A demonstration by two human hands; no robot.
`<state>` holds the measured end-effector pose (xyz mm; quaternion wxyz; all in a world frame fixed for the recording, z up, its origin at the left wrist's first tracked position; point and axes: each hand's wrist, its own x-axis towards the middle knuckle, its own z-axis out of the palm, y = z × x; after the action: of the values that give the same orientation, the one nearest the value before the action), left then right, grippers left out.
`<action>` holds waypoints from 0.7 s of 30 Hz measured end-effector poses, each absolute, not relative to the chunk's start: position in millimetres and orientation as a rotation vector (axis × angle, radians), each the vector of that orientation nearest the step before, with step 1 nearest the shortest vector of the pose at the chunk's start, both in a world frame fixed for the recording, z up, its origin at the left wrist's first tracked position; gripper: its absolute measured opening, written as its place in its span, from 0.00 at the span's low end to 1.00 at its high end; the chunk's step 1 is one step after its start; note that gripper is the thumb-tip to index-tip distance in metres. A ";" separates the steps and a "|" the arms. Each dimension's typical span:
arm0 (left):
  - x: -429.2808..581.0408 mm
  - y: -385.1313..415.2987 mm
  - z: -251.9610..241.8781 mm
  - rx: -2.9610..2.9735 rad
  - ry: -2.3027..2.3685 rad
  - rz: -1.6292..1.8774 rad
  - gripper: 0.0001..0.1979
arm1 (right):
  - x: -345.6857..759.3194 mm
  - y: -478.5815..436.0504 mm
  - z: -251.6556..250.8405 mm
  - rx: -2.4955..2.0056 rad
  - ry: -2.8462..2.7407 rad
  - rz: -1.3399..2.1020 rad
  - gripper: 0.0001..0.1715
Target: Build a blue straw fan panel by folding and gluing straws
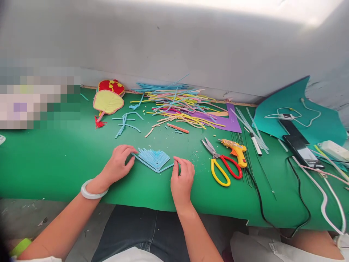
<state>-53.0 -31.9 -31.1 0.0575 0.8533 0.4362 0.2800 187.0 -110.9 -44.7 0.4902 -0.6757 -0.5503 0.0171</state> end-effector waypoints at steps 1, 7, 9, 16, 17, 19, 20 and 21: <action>-53.0 -32.1 -30.0 2.583 1.343 0.886 0.08 | 187.6 -111.3 -44.9 -1.646 -1.347 0.048 0.13; -43.7 -51.5 -21.6 2.398 1.467 1.155 0.05 | 195.2 -115.8 -45.2 -1.646 -1.800 0.158 0.10; -33.6 -68.9 -20.1 2.253 1.452 1.201 0.04 | 199.1 -116.6 -43.2 -1.634 -1.935 0.183 0.08; 12.0 -139.0 -25.6 1.374 1.350 1.038 0.10 | 203.8 -120.1 -32.5 -1.592 -2.148 0.146 0.08; 15.9 -144.9 -26.4 1.261 1.329 1.011 0.12 | 202.4 -123.1 -30.7 -1.557 -2.151 0.134 0.08; 20.1 -151.8 -26.4 1.096 1.300 0.997 0.15 | 198.3 -131.6 -26.2 -1.489 -2.134 0.112 0.07; 20.8 -153.0 -25.4 1.042 1.284 0.991 0.17 | 195.9 -136.6 -23.3 -1.464 -2.118 0.103 0.08; 20.7 -153.1 -23.7 1.003 1.271 0.986 0.18 | 193.5 -141.8 -20.0 -1.446 -2.101 0.094 0.08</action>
<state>20.7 -153.1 -23.7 0.5836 0.4296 0.5444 0.4224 193.5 -141.8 -20.0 0.2904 -0.5423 -0.7876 0.0351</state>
